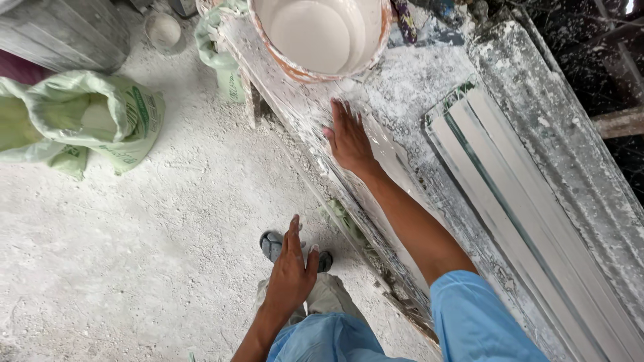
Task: The person retrieves a bundle of white fiberglass strands from a bucket, then lays and smooths the strands across a long rectangular mold. They use a small trowel to press and spread the material along the mold surface, ensuring even coverage.
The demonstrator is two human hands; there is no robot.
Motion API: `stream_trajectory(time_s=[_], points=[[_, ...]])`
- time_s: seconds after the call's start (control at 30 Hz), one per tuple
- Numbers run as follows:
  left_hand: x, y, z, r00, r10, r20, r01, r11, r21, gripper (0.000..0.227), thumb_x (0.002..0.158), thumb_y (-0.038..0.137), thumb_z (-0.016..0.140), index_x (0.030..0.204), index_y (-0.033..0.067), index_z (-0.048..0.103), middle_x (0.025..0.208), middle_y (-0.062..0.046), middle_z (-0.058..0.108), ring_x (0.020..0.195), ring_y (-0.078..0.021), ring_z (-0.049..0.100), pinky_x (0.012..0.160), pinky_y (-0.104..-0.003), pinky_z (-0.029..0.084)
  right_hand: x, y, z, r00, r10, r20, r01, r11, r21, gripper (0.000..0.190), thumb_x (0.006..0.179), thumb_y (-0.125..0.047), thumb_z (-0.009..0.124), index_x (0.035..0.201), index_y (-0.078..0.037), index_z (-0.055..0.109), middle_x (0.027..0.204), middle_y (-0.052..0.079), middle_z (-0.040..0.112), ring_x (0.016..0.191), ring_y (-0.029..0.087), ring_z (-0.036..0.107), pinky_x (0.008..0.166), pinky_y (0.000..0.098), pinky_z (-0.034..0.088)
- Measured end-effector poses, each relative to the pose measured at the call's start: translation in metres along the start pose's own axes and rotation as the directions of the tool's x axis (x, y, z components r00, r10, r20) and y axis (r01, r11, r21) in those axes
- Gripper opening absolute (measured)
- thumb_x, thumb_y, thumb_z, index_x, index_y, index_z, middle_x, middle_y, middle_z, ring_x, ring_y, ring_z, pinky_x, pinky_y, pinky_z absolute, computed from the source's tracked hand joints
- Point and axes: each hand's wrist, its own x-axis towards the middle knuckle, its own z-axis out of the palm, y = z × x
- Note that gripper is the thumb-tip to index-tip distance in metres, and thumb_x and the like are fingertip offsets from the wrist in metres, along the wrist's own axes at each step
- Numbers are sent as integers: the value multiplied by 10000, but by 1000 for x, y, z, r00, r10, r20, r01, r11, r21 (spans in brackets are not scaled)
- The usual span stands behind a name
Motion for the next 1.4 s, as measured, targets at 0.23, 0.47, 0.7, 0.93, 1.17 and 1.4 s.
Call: stream_trajectory(time_s=[0.23, 0.47, 0.7, 0.93, 1.17, 1.4], points=[[-6, -5, -8, 998, 55, -38, -53, 997, 60, 761, 946, 132, 609, 1553, -56, 190, 1409, -400, 485, 1287, -527, 541, 994, -521, 520, -82, 14, -34, 991, -132, 24, 133, 989, -67, 690, 1091, -403, 330, 1606, 29, 173, 1663, 257, 232, 1546, 408, 214, 1260, 536, 152], [16, 11, 11, 997, 72, 14, -73, 989, 132, 720, 976, 159, 586, 1542, -68, 203, 1409, -401, 483, 1260, -534, 553, 959, -525, 540, -72, 9, -26, 961, -177, 214, 218, 957, -189, 711, 1071, -485, 290, 1604, -24, 191, 1691, 172, 202, 1579, 304, 156, 1279, 528, 84], [44, 64, 43, 975, 221, 18, -221, 966, 137, 717, 976, 139, 597, 1538, -70, 206, 1412, -369, 494, 1188, -513, 607, 916, -497, 570, -58, 23, -38, 982, -143, 126, 141, 990, 25, 718, 1064, -469, 341, 1581, 18, 237, 1654, 211, 255, 1556, 345, 183, 1262, 520, 85], [127, 71, 41, 906, 405, 128, -424, 867, 260, 517, 980, 133, 604, 1441, -29, 434, 1344, -292, 558, 1179, -474, 615, 985, -498, 539, -65, 33, -37, 986, -166, 25, 166, 986, -16, 660, 1075, -440, 349, 1589, -33, 276, 1647, 239, 284, 1550, 380, 203, 1252, 563, 98], [291, 42, 56, 807, 462, 368, -590, 602, 538, 501, 880, 108, 587, 1374, 30, 562, 1357, -223, 597, 1265, -413, 539, 970, -546, 471, -63, 33, -40, 993, -65, 98, 69, 997, -37, 591, 1085, -461, 387, 1545, -92, 351, 1658, 251, 275, 1565, 393, 214, 1276, 551, 125], [362, 10, 83, 639, 380, 669, -767, 381, 516, 251, 879, 82, 598, 1113, 33, 675, 1151, -140, 642, 1160, -319, 559, 986, -468, 424, -91, 6, -55, 982, 187, -37, -186, 982, 35, 641, 1086, -462, 364, 1604, -89, 304, 1641, 249, 299, 1537, 414, 226, 1246, 572, 131]])
